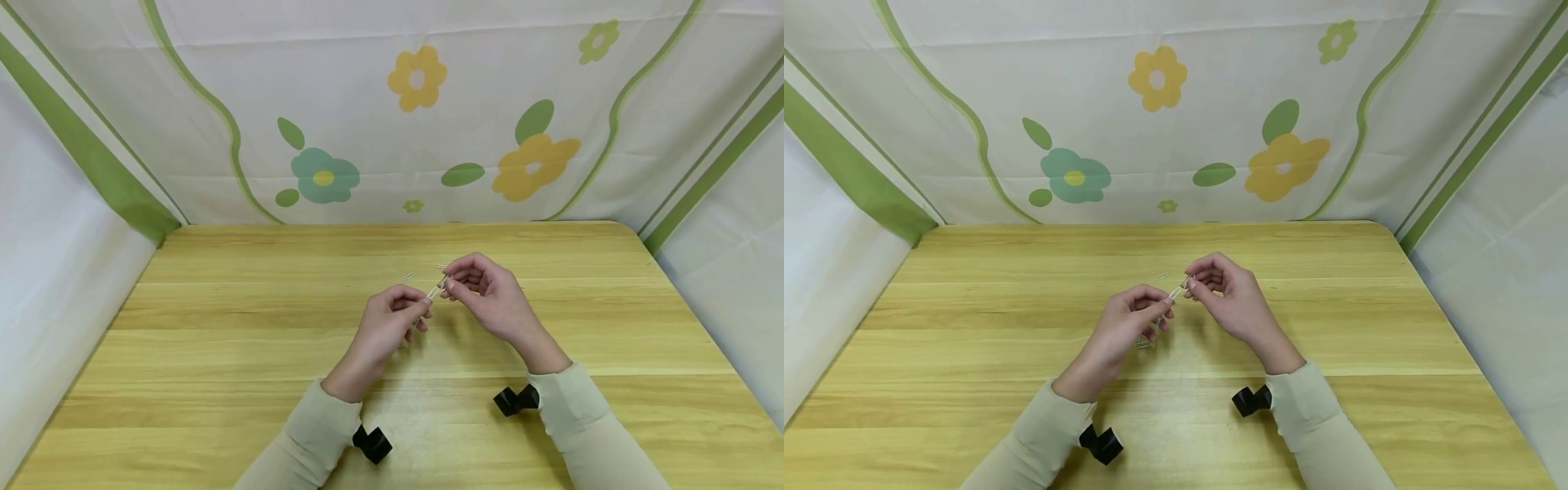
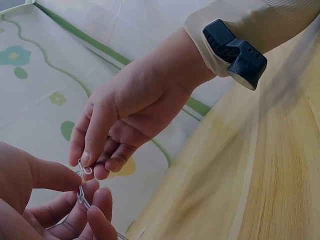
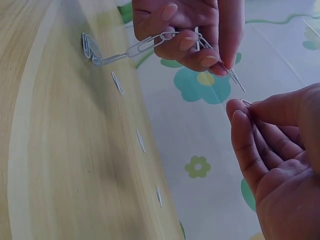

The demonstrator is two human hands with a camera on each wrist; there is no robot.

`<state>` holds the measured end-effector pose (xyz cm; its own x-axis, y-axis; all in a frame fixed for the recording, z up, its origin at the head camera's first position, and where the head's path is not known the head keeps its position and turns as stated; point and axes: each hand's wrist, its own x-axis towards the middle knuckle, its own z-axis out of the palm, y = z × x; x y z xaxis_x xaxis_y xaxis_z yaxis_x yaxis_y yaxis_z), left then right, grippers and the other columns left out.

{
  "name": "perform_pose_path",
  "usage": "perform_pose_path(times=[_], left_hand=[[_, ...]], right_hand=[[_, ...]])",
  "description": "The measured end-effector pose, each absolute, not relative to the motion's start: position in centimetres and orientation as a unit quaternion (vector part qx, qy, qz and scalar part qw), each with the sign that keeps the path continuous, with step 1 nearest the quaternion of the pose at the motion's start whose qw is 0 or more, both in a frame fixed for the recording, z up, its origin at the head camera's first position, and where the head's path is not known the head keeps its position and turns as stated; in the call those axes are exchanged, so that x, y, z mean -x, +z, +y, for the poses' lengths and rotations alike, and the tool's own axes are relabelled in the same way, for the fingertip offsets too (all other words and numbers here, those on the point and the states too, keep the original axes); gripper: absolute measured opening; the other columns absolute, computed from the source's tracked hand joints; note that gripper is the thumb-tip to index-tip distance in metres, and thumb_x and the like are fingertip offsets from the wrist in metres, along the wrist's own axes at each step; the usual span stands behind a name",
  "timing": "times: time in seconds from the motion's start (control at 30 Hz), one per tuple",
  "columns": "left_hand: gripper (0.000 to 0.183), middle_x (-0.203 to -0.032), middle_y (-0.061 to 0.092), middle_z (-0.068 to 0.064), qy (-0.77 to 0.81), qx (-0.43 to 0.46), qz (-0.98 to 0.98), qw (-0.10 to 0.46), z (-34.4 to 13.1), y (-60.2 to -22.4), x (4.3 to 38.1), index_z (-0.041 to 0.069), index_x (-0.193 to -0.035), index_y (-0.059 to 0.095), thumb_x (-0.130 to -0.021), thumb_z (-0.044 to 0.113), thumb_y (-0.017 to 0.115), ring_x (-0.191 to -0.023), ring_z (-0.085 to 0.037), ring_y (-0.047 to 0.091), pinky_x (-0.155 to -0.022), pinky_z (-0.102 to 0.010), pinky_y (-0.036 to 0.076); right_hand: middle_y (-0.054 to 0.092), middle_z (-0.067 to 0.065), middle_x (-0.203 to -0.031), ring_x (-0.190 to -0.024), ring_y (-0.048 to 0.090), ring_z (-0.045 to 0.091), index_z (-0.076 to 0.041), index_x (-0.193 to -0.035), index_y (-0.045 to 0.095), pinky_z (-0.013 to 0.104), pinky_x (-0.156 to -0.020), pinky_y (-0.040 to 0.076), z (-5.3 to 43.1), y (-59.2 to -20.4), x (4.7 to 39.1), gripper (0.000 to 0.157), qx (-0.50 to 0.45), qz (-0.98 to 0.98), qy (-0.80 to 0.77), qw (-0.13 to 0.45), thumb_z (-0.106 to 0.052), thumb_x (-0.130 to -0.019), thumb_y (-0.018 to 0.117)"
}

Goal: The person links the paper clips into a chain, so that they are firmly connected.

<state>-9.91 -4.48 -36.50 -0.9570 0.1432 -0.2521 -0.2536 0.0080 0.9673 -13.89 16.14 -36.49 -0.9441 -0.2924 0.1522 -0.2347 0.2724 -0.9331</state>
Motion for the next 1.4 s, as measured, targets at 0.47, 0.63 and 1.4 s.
perform_pose_path(times=[0.47, 0.63, 1.4], left_hand=[[0.021, -0.095, 0.073, -0.006, 0.714, 0.047, 0.685, 0.138, -4.50, -36.60, 10.00, 0.001, -0.114, 0.071, -0.105, 0.020, 0.071, -0.077, -0.014, 0.068, -0.066, -0.026, 0.049], [0.022, -0.093, 0.072, -0.005, 0.721, 0.046, 0.678, 0.139, -4.41, -36.55, 9.94, -0.001, -0.115, 0.070, -0.105, 0.018, 0.070, -0.075, -0.014, 0.068, -0.066, -0.026, 0.050], [0.018, -0.094, 0.072, -0.006, 0.719, 0.046, 0.681, 0.134, -4.39, -36.65, 9.97, 0.001, -0.112, 0.071, -0.105, 0.017, 0.070, -0.074, -0.014, 0.067, -0.065, -0.026, 0.051]], right_hand=[[0.075, 0.012, -0.098, -0.086, 0.073, 0.016, -0.006, -0.114, 0.071, 0.030, -0.084, 0.060, 16.00, -36.56, 13.67, 0.012, 0.192, 0.811, -0.552, -0.003, -0.005, -0.102, 0.072], [0.076, 0.007, -0.096, -0.084, 0.071, 0.015, -0.006, -0.110, 0.071, 0.029, -0.085, 0.059, 15.77, -36.48, 13.49, 0.008, 0.216, 0.820, -0.530, -0.020, -0.003, -0.102, 0.071], [0.074, 0.007, -0.100, -0.089, 0.070, 0.018, -0.011, -0.113, 0.065, 0.028, -0.084, 0.058, 15.53, -36.33, 13.49, 0.012, 0.241, 0.833, -0.498, -0.029, -0.003, -0.104, 0.067]])
